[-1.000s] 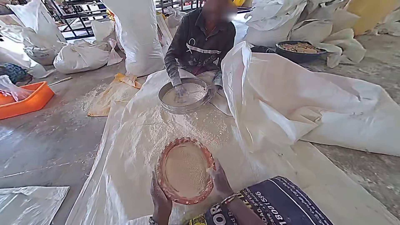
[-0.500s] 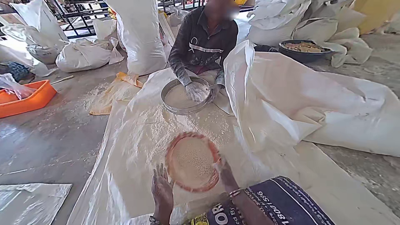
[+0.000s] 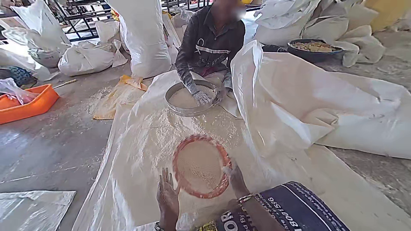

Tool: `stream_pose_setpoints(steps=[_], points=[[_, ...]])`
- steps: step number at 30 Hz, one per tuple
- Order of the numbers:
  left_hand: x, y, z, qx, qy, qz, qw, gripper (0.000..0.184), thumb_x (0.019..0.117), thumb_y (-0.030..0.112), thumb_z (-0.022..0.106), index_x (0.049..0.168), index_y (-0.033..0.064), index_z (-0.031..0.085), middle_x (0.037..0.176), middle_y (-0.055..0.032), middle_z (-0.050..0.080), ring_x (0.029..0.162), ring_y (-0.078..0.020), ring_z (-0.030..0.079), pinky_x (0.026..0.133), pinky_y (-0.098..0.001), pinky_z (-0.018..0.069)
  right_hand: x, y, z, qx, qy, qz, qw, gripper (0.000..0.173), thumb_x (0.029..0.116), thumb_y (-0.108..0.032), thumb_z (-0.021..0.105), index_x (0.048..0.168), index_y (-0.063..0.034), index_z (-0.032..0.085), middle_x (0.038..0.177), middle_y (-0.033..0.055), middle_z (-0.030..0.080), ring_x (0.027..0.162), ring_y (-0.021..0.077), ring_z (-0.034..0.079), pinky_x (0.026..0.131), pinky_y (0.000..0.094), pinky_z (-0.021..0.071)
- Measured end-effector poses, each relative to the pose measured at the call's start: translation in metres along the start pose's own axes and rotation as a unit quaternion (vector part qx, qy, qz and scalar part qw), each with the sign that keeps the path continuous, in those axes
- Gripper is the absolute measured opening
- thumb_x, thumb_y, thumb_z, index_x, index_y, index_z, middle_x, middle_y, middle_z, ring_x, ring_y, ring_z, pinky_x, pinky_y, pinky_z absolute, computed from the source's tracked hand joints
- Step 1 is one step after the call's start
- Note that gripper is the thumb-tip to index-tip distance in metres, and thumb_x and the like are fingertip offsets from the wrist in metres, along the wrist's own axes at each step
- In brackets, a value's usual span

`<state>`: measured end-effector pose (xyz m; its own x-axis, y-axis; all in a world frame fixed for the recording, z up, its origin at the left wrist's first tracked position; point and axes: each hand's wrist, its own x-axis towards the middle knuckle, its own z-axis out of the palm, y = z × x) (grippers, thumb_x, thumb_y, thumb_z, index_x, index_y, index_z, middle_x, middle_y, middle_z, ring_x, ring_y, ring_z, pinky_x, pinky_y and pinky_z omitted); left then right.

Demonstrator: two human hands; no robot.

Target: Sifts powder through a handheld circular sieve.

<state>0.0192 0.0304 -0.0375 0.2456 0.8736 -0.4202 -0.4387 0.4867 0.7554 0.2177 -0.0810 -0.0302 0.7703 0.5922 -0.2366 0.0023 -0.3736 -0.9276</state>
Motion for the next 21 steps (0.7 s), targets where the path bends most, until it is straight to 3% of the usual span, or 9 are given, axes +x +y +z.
stream_pose_setpoints(steps=[2, 5, 6, 10, 12, 14, 15, 19, 21], points=[[0.001, 0.000, 0.000, -0.003, 0.008, 0.001, 1.000, 0.060, 0.1096, 0.039, 0.012, 0.163, 0.0122, 0.013, 0.170, -0.0111, 0.009, 0.155, -0.0301, 0.015, 0.114, -0.0636, 0.0245, 0.002, 0.001, -0.002, 0.011, 0.020, 0.007, 1.000, 0.067, 0.0976, -0.001, 0.054, 0.156, 0.0107, 0.024, 0.156, 0.0351, 0.035, 0.146, 0.0385, 0.040, 0.120, 0.0445, 0.0326], [-0.006, -0.007, 0.012, 0.021, 0.070, 0.022, 0.997, 0.052, 0.1110, 0.037, 0.023, 0.148, 0.0057, 0.041, 0.142, -0.0127, 0.054, 0.124, -0.0179, 0.056, 0.099, -0.0401, 0.0507, -0.015, 0.002, 0.008, -0.019, -0.033, 0.001, 0.999, 0.068, 0.0955, -0.006, 0.055, 0.156, 0.0094, 0.028, 0.153, 0.0338, 0.042, 0.142, 0.0379, 0.045, 0.118, 0.0451, 0.0358], [-0.006, -0.007, 0.014, 0.017, 0.076, 0.021, 0.997, 0.051, 0.1114, 0.037, 0.023, 0.146, 0.0052, 0.044, 0.136, -0.0128, 0.057, 0.119, -0.0170, 0.059, 0.096, -0.0383, 0.0525, -0.015, 0.002, 0.008, -0.020, -0.039, 0.002, 0.999, 0.069, 0.0948, -0.007, 0.055, 0.156, 0.0085, 0.028, 0.154, 0.0328, 0.041, 0.144, 0.0372, 0.043, 0.119, 0.0447, 0.0339], [0.000, 0.003, 0.002, -0.019, 0.002, -0.016, 1.000, 0.062, 0.1089, 0.043, 0.008, 0.164, 0.0140, 0.011, 0.171, -0.0106, 0.007, 0.156, -0.0295, 0.013, 0.115, -0.0621, 0.0251, 0.009, 0.006, -0.007, 0.020, 0.026, 0.014, 0.999, 0.067, 0.0955, 0.000, 0.054, 0.156, 0.0087, 0.026, 0.156, 0.0338, 0.036, 0.146, 0.0382, 0.040, 0.120, 0.0461, 0.0327], [-0.001, 0.001, 0.005, -0.006, 0.009, -0.007, 1.000, 0.061, 0.1099, 0.040, 0.010, 0.162, 0.0106, 0.016, 0.169, -0.0129, 0.016, 0.153, -0.0285, 0.023, 0.114, -0.0580, 0.0294, 0.003, 0.006, -0.003, -0.002, 0.010, 0.004, 1.000, 0.065, 0.0952, -0.002, 0.054, 0.154, 0.0107, 0.029, 0.152, 0.0353, 0.040, 0.141, 0.0398, 0.044, 0.117, 0.0476, 0.0362], [-0.005, -0.006, 0.014, 0.027, 0.064, 0.019, 0.997, 0.052, 0.1113, 0.036, 0.022, 0.147, 0.0042, 0.042, 0.141, -0.0141, 0.054, 0.124, -0.0191, 0.057, 0.099, -0.0406, 0.0502, -0.011, 0.004, 0.006, -0.024, -0.040, 0.008, 0.999, 0.069, 0.0944, -0.005, 0.054, 0.156, 0.0091, 0.028, 0.155, 0.0338, 0.039, 0.145, 0.0390, 0.042, 0.120, 0.0464, 0.0334], [-0.005, -0.006, 0.015, 0.024, 0.076, 0.018, 0.997, 0.052, 0.1114, 0.037, 0.023, 0.144, 0.0042, 0.046, 0.134, -0.0138, 0.058, 0.117, -0.0184, 0.060, 0.094, -0.0389, 0.0531, -0.013, 0.002, 0.007, -0.023, -0.041, 0.009, 0.999, 0.068, 0.0939, -0.004, 0.055, 0.156, 0.0091, 0.029, 0.154, 0.0335, 0.040, 0.144, 0.0386, 0.043, 0.119, 0.0459, 0.0340], [0.000, 0.002, 0.002, -0.001, 0.012, -0.017, 1.000, 0.062, 0.1087, 0.043, 0.009, 0.163, 0.0122, 0.015, 0.170, -0.0116, 0.012, 0.154, -0.0310, 0.018, 0.111, -0.0638, 0.0282, 0.008, 0.003, -0.005, 0.007, 0.029, 0.011, 1.000, 0.067, 0.0968, -0.001, 0.053, 0.157, 0.0094, 0.025, 0.157, 0.0337, 0.036, 0.146, 0.0388, 0.040, 0.120, 0.0469, 0.0327], [-0.003, -0.002, 0.006, 0.002, 0.027, -0.017, 0.999, 0.061, 0.1096, 0.042, 0.013, 0.161, 0.0114, 0.021, 0.167, -0.0134, 0.022, 0.151, -0.0300, 0.026, 0.109, -0.0606, 0.0324, 0.001, 0.006, -0.001, -0.009, 0.013, 0.008, 1.000, 0.066, 0.0971, -0.002, 0.054, 0.156, 0.0104, 0.025, 0.155, 0.0348, 0.038, 0.144, 0.0395, 0.041, 0.119, 0.0472, 0.0338]])
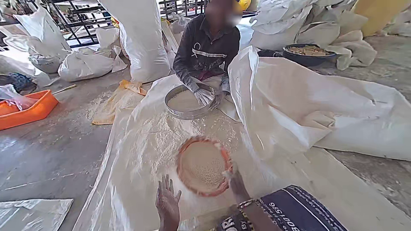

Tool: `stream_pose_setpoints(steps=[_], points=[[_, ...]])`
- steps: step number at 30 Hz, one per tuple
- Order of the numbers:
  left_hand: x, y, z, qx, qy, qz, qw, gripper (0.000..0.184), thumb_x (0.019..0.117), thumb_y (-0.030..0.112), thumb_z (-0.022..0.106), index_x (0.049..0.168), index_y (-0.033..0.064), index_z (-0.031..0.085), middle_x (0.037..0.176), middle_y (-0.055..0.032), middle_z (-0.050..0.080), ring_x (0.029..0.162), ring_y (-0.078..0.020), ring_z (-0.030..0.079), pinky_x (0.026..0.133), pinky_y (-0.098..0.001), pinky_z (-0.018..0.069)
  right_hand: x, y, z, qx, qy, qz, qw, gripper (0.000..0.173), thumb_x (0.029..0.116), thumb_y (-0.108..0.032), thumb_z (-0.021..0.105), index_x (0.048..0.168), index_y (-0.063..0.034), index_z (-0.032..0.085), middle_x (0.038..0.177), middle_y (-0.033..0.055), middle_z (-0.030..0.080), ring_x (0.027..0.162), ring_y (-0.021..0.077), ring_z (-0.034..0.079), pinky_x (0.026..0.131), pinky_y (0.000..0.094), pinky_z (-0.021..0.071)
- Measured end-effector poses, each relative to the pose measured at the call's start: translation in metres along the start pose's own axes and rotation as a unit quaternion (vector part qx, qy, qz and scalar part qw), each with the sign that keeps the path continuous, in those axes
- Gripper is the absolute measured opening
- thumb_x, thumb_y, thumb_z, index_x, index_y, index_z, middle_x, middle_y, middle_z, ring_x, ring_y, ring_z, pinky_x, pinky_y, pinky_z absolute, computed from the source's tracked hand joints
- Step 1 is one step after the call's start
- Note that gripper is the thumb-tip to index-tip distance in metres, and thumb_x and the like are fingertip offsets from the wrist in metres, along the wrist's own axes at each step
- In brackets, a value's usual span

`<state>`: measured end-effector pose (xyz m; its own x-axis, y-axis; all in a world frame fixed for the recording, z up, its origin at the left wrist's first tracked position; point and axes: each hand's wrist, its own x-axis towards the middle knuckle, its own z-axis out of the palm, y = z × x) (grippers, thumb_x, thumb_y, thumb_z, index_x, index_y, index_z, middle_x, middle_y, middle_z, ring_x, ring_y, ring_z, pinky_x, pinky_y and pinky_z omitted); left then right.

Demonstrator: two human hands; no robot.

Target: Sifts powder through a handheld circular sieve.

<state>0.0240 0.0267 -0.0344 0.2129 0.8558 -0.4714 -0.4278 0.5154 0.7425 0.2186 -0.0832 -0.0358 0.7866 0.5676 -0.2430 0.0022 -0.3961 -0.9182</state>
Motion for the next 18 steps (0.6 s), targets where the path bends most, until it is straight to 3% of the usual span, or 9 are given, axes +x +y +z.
stream_pose_setpoints(steps=[2, 4, 6, 7, 9, 12, 14, 16, 18], points=[[-0.003, -0.005, 0.010, 0.024, 0.059, 0.033, 0.997, 0.053, 0.1111, 0.040, 0.022, 0.145, 0.0059, 0.045, 0.138, -0.0140, 0.056, 0.122, -0.0206, 0.059, 0.094, -0.0430, 0.0529, -0.013, 0.000, 0.008, -0.029, -0.050, -0.011, 0.998, 0.069, 0.0959, -0.004, 0.054, 0.157, 0.0095, 0.025, 0.155, 0.0346, 0.038, 0.146, 0.0404, 0.041, 0.120, 0.0470, 0.0329], [0.000, -0.002, 0.003, 0.011, 0.014, 0.029, 0.999, 0.059, 0.1107, 0.043, 0.016, 0.154, 0.0063, 0.033, 0.152, -0.0153, 0.044, 0.133, -0.0221, 0.050, 0.102, -0.0439, 0.0475, -0.011, -0.006, 0.006, -0.012, -0.043, -0.008, 0.999, 0.067, 0.0971, -0.002, 0.053, 0.156, 0.0102, 0.025, 0.158, 0.0341, 0.035, 0.148, 0.0396, 0.038, 0.122, 0.0453, 0.0305], [0.003, 0.004, -0.004, -0.011, -0.020, 0.002, 1.000, 0.065, 0.1083, 0.047, 0.010, 0.163, 0.0126, 0.013, 0.169, -0.0131, 0.012, 0.153, -0.0306, 0.021, 0.110, -0.0608, 0.0325, 0.002, -0.008, -0.001, 0.024, 0.006, 0.003, 1.000, 0.066, 0.0967, 0.002, 0.053, 0.156, 0.0100, 0.025, 0.158, 0.0335, 0.034, 0.147, 0.0377, 0.038, 0.121, 0.0438, 0.0319], [0.003, 0.004, -0.004, -0.016, -0.007, 0.002, 1.000, 0.065, 0.1081, 0.047, 0.011, 0.163, 0.0126, 0.014, 0.170, -0.0132, 0.009, 0.154, -0.0328, 0.017, 0.110, -0.0651, 0.0295, 0.005, -0.007, -0.003, 0.030, 0.020, 0.002, 0.999, 0.067, 0.0969, 0.003, 0.052, 0.157, 0.0100, 0.023, 0.158, 0.0341, 0.033, 0.147, 0.0381, 0.038, 0.120, 0.0439, 0.0320], [0.002, 0.001, -0.001, -0.008, 0.007, 0.013, 1.000, 0.062, 0.1094, 0.043, 0.014, 0.161, 0.0095, 0.019, 0.167, -0.0148, 0.020, 0.151, -0.0299, 0.027, 0.110, -0.0594, 0.0331, -0.001, -0.006, 0.000, 0.003, -0.006, -0.019, 1.000, 0.066, 0.0973, 0.000, 0.053, 0.156, 0.0114, 0.024, 0.156, 0.0356, 0.036, 0.145, 0.0395, 0.041, 0.119, 0.0452, 0.0344], [-0.002, -0.006, 0.006, 0.014, 0.053, 0.046, 0.997, 0.053, 0.1115, 0.038, 0.021, 0.147, 0.0041, 0.041, 0.138, -0.0135, 0.055, 0.121, -0.0168, 0.058, 0.098, -0.0381, 0.0509, -0.015, -0.001, 0.010, -0.015, -0.060, -0.020, 0.998, 0.071, 0.0942, -0.004, 0.054, 0.158, 0.0087, 0.024, 0.158, 0.0326, 0.035, 0.148, 0.0376, 0.038, 0.122, 0.0443, 0.0313], [0.002, 0.001, -0.002, -0.007, -0.002, 0.010, 1.000, 0.063, 0.1097, 0.045, 0.009, 0.160, 0.0088, 0.022, 0.164, -0.0124, 0.029, 0.146, -0.0232, 0.035, 0.111, -0.0486, 0.0373, -0.007, -0.006, 0.002, 0.008, -0.027, -0.001, 1.000, 0.067, 0.0964, 0.000, 0.055, 0.157, 0.0077, 0.028, 0.157, 0.0319, 0.038, 0.146, 0.0375, 0.041, 0.120, 0.0453, 0.0333], [0.003, 0.006, -0.004, -0.017, -0.007, 0.015, 1.000, 0.064, 0.1085, 0.045, 0.007, 0.163, 0.0115, 0.013, 0.170, -0.0118, 0.011, 0.154, -0.0300, 0.018, 0.111, -0.0627, 0.0288, -0.001, -0.009, -0.003, 0.026, -0.003, 0.005, 1.000, 0.068, 0.0967, 0.001, 0.053, 0.158, 0.0065, 0.025, 0.159, 0.0315, 0.034, 0.147, 0.0369, 0.038, 0.121, 0.0447, 0.0317], [-0.002, 0.003, 0.000, -0.012, 0.015, 0.027, 0.999, 0.060, 0.1101, 0.042, 0.013, 0.160, 0.0098, 0.023, 0.164, -0.0123, 0.028, 0.148, -0.0246, 0.033, 0.109, -0.0556, 0.0366, -0.012, -0.009, 0.003, 0.003, -0.031, -0.011, 0.999, 0.066, 0.0966, -0.002, 0.053, 0.156, 0.0095, 0.026, 0.155, 0.0341, 0.038, 0.144, 0.0389, 0.042, 0.119, 0.0460, 0.0345]])
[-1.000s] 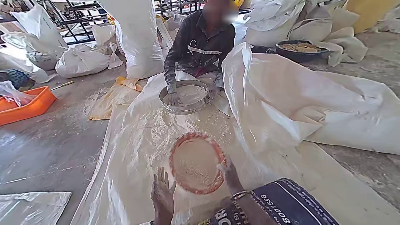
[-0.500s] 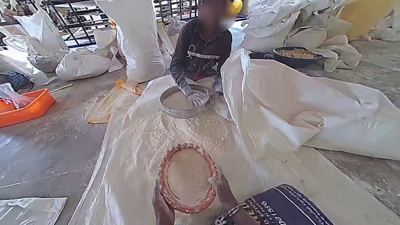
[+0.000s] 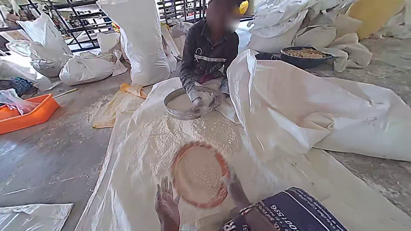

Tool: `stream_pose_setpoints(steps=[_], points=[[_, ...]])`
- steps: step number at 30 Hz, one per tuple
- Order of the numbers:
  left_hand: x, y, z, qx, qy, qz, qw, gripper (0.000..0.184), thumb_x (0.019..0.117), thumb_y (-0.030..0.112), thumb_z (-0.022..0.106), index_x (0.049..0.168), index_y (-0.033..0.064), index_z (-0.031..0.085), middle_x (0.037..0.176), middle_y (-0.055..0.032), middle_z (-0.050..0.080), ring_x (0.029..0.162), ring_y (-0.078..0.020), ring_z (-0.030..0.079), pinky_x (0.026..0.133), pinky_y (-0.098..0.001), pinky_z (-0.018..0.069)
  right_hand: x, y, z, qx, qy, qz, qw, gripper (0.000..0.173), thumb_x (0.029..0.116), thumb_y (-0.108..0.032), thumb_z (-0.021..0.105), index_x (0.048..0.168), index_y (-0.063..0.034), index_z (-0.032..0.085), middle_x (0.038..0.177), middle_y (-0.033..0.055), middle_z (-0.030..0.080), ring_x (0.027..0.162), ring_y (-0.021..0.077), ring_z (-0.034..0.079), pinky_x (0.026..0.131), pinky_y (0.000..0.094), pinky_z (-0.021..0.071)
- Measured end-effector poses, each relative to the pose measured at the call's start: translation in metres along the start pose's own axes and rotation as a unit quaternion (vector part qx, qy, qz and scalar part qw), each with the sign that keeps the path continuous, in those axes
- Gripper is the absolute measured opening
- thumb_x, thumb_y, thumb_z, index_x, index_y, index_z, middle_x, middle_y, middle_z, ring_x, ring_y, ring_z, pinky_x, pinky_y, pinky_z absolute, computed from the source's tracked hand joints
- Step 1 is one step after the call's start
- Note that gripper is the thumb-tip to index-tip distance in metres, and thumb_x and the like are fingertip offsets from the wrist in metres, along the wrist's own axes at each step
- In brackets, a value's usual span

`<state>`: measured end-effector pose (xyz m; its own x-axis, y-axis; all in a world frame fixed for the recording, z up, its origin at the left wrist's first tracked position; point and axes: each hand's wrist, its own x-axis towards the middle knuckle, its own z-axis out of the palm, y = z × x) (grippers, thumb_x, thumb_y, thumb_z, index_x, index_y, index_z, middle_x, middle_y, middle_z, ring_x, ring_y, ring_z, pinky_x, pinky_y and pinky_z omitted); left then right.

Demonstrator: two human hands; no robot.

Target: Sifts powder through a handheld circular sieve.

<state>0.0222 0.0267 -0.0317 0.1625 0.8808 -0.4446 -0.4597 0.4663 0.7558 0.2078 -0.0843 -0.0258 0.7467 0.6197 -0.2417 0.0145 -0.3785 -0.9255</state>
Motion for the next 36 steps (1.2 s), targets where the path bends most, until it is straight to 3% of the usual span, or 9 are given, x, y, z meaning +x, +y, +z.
stream_pose_setpoints(steps=[2, 7, 11, 15, 19, 24, 28, 31, 36], points=[[-0.003, -0.008, 0.006, 0.000, 0.053, 0.025, 0.998, 0.051, 0.1109, 0.038, 0.023, 0.144, 0.0051, 0.044, 0.131, -0.0112, 0.059, 0.113, -0.0147, 0.061, 0.092, -0.0383, 0.0546, -0.008, 0.002, 0.008, -0.005, -0.023, 0.001, 1.000, 0.068, 0.0926, -0.003, 0.054, 0.155, 0.0086, 0.030, 0.153, 0.0329, 0.041, 0.143, 0.0369, 0.044, 0.118, 0.0447, 0.0355], [0.003, 0.001, 0.000, -0.029, -0.018, -0.022, 0.999, 0.064, 0.1087, 0.043, 0.007, 0.161, 0.0091, 0.020, 0.168, -0.0121, 0.019, 0.153, -0.0286, 0.024, 0.112, -0.0581, 0.0314, 0.013, 0.009, -0.005, -0.004, 0.045, -0.017, 0.999, 0.069, 0.0954, 0.001, 0.053, 0.157, 0.0102, 0.023, 0.156, 0.0356, 0.036, 0.144, 0.0405, 0.041, 0.119, 0.0466, 0.0345], [-0.002, -0.003, 0.006, 0.003, 0.043, 0.038, 0.998, 0.055, 0.1118, 0.036, 0.017, 0.149, 0.0006, 0.038, 0.145, -0.0166, 0.050, 0.128, -0.0195, 0.053, 0.104, -0.0392, 0.0471, -0.006, 0.009, 0.007, -0.039, -0.022, -0.042, 0.998, 0.071, 0.0932, -0.005, 0.053, 0.156, 0.0103, 0.025, 0.157, 0.0348, 0.035, 0.147, 0.0401, 0.038, 0.122, 0.0464, 0.0311], [0.003, 0.007, -0.001, -0.040, -0.008, -0.007, 0.999, 0.062, 0.1093, 0.039, 0.006, 0.161, 0.0084, 0.017, 0.168, -0.0126, 0.017, 0.153, -0.0289, 0.024, 0.113, -0.0577, 0.0305, 0.015, 0.011, -0.004, 0.015, 0.045, -0.001, 0.999, 0.069, 0.0972, 0.001, 0.050, 0.158, 0.0094, 0.019, 0.159, 0.0344, 0.030, 0.148, 0.0377, 0.036, 0.121, 0.0447, 0.0301], [-0.006, -0.003, 0.009, 0.003, 0.056, 0.018, 0.998, 0.048, 0.1113, 0.029, 0.024, 0.145, 0.0019, 0.045, 0.138, -0.0142, 0.056, 0.121, -0.0186, 0.058, 0.098, -0.0388, 0.0500, -0.004, 0.015, 0.010, -0.011, -0.020, -0.033, 0.999, 0.075, 0.0920, -0.004, 0.055, 0.158, 0.0086, 0.021, 0.160, 0.0331, 0.031, 0.149, 0.0369, 0.036, 0.122, 0.0446, 0.0311], [-0.004, 0.005, 0.001, -0.006, -0.006, -0.043, 0.999, 0.060, 0.1100, 0.035, 0.008, 0.160, 0.0051, 0.023, 0.167, -0.0133, 0.024, 0.152, -0.0272, 0.026, 0.117, -0.0514, 0.0290, 0.008, 0.019, -0.001, -0.024, 0.036, -0.027, 0.999, 0.072, 0.0977, -0.002, 0.050, 0.159, 0.0094, 0.015, 0.161, 0.0333, 0.026, 0.149, 0.0343, 0.034, 0.121, 0.0404, 0.0304], [-0.010, 0.005, 0.014, -0.017, 0.070, -0.018, 0.997, 0.046, 0.1118, 0.026, 0.024, 0.148, 0.0040, 0.042, 0.144, -0.0125, 0.052, 0.127, -0.0169, 0.054, 0.101, -0.0356, 0.0481, -0.001, 0.019, 0.009, -0.012, -0.012, -0.051, 0.999, 0.079, 0.0881, -0.005, 0.053, 0.158, 0.0097, 0.018, 0.160, 0.0322, 0.029, 0.146, 0.0290, 0.038, 0.119, 0.0370, 0.0341], [-0.005, 0.009, 0.006, -0.030, 0.032, -0.026, 0.999, 0.055, 0.1115, 0.033, 0.019, 0.160, 0.0063, 0.022, 0.168, -0.0156, 0.016, 0.153, -0.0280, 0.022, 0.118, -0.0519, 0.0280, 0.016, 0.022, -0.003, 0.010, 0.053, -0.037, 0.998, 0.077, 0.0920, -0.002, 0.050, 0.160, 0.0059, 0.014, 0.162, 0.0302, 0.026, 0.147, 0.0296, 0.036, 0.119, 0.0380, 0.0337], [-0.010, 0.002, 0.013, -0.029, 0.048, 0.001, 0.998, 0.055, 0.1121, 0.033, 0.014, 0.155, 0.0044, 0.032, 0.153, -0.0135, 0.043, 0.135, -0.0171, 0.047, 0.108, -0.0359, 0.0431, -0.004, 0.017, 0.009, -0.016, -0.010, -0.076, 0.997, 0.080, 0.0858, -0.006, 0.051, 0.158, 0.0084, 0.020, 0.162, 0.0309, 0.027, 0.149, 0.0305, 0.034, 0.120, 0.0391, 0.0323]])
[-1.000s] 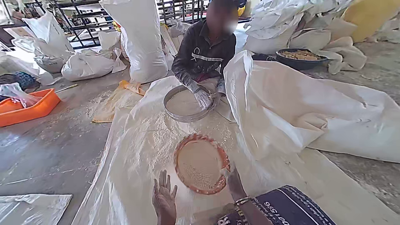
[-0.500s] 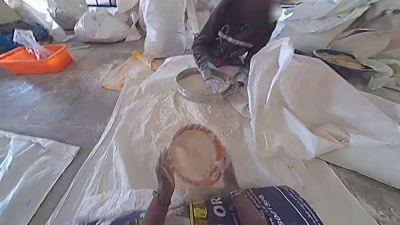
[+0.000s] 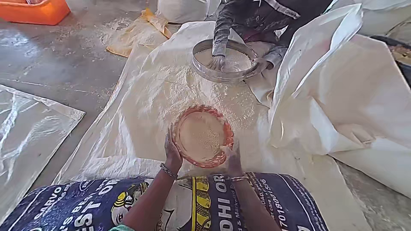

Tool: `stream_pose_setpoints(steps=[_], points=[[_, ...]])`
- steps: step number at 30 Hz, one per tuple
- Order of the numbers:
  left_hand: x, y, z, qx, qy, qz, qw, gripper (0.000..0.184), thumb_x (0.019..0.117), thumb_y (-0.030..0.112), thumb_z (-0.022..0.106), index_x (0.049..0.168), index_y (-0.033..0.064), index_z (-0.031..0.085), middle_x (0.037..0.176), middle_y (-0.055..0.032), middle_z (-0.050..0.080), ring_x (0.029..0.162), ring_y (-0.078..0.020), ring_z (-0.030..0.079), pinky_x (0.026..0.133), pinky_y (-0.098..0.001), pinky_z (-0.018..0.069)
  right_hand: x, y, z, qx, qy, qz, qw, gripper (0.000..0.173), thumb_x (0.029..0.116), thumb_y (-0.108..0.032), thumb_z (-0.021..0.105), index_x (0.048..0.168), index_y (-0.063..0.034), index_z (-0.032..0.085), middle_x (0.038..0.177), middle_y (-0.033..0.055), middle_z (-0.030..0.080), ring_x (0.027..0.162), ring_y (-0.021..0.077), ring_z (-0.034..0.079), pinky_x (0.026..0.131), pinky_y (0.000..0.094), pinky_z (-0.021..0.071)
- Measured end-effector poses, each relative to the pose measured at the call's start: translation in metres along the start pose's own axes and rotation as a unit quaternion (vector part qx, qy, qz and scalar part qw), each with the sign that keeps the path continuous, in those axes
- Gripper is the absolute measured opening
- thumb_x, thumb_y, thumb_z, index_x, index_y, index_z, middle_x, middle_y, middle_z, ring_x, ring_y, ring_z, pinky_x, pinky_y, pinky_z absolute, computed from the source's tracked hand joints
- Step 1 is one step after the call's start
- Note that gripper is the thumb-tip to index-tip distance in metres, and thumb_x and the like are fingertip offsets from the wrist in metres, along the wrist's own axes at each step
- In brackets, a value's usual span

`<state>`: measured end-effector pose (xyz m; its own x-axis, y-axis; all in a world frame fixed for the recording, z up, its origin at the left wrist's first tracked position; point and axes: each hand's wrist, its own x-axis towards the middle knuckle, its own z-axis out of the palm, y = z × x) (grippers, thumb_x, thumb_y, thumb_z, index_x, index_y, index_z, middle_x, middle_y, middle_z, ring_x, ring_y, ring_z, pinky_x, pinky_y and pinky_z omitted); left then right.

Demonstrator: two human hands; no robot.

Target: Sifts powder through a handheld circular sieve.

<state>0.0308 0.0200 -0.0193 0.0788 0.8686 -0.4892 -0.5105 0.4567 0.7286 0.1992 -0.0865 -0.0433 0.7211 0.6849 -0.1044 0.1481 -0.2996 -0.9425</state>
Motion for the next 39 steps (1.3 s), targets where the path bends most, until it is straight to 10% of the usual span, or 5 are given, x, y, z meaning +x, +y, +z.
stream_pose_setpoints(steps=[24, 28, 32, 36, 39], points=[[0.005, -0.001, -0.001, 0.030, 0.012, -0.052, 0.998, 0.058, 0.1114, 0.043, 0.015, 0.152, 0.0079, 0.037, 0.145, -0.0150, 0.050, 0.127, -0.0211, 0.054, 0.100, -0.0406, 0.0479, -0.001, -0.008, -0.004, -0.022, 0.001, 0.042, 0.999, 0.075, 0.0898, -0.003, 0.051, 0.158, 0.0089, 0.022, 0.157, 0.0340, 0.035, 0.145, 0.0362, 0.040, 0.118, 0.0445, 0.0343], [0.011, 0.008, -0.008, -0.010, -0.045, -0.091, 0.995, 0.066, 0.1086, 0.051, 0.006, 0.163, 0.0137, 0.014, 0.170, -0.0094, 0.009, 0.156, -0.0261, 0.013, 0.120, -0.0549, 0.0221, 0.018, -0.003, -0.023, -0.006, 0.070, 0.064, 0.995, 0.072, 0.0943, 0.000, 0.050, 0.159, 0.0071, 0.019, 0.161, 0.0317, 0.029, 0.148, 0.0351, 0.036, 0.120, 0.0435, 0.0308], [0.008, -0.003, -0.002, 0.025, 0.001, -0.034, 0.999, 0.060, 0.1112, 0.043, 0.014, 0.155, 0.0062, 0.033, 0.153, -0.0156, 0.044, 0.135, -0.0233, 0.048, 0.107, -0.0432, 0.0439, 0.000, -0.007, -0.004, 0.006, 0.020, 0.060, 0.998, 0.072, 0.0896, -0.001, 0.052, 0.156, 0.0086, 0.027, 0.155, 0.0319, 0.039, 0.142, 0.0332, 0.044, 0.116, 0.0422, 0.0372], [0.012, 0.008, -0.010, 0.021, -0.029, -0.062, 0.997, 0.064, 0.1088, 0.048, 0.006, 0.164, 0.0153, 0.013, 0.171, -0.0089, 0.008, 0.157, -0.0265, 0.010, 0.119, -0.0600, 0.0196, 0.015, -0.009, -0.019, 0.013, 0.067, 0.059, 0.996, 0.070, 0.0933, 0.002, 0.049, 0.158, 0.0081, 0.022, 0.160, 0.0318, 0.031, 0.147, 0.0339, 0.037, 0.120, 0.0416, 0.0321], [0.005, -0.001, -0.002, 0.034, -0.013, -0.038, 0.999, 0.060, 0.1107, 0.045, 0.015, 0.156, 0.0095, 0.032, 0.156, -0.0130, 0.042, 0.139, -0.0215, 0.045, 0.108, -0.0460, 0.0425, 0.003, -0.007, -0.009, -0.002, 0.030, 0.012, 0.999, 0.070, 0.0914, -0.002, 0.052, 0.155, 0.0108, 0.028, 0.156, 0.0335, 0.037, 0.145, 0.0357, 0.041, 0.119, 0.0436, 0.0348]])
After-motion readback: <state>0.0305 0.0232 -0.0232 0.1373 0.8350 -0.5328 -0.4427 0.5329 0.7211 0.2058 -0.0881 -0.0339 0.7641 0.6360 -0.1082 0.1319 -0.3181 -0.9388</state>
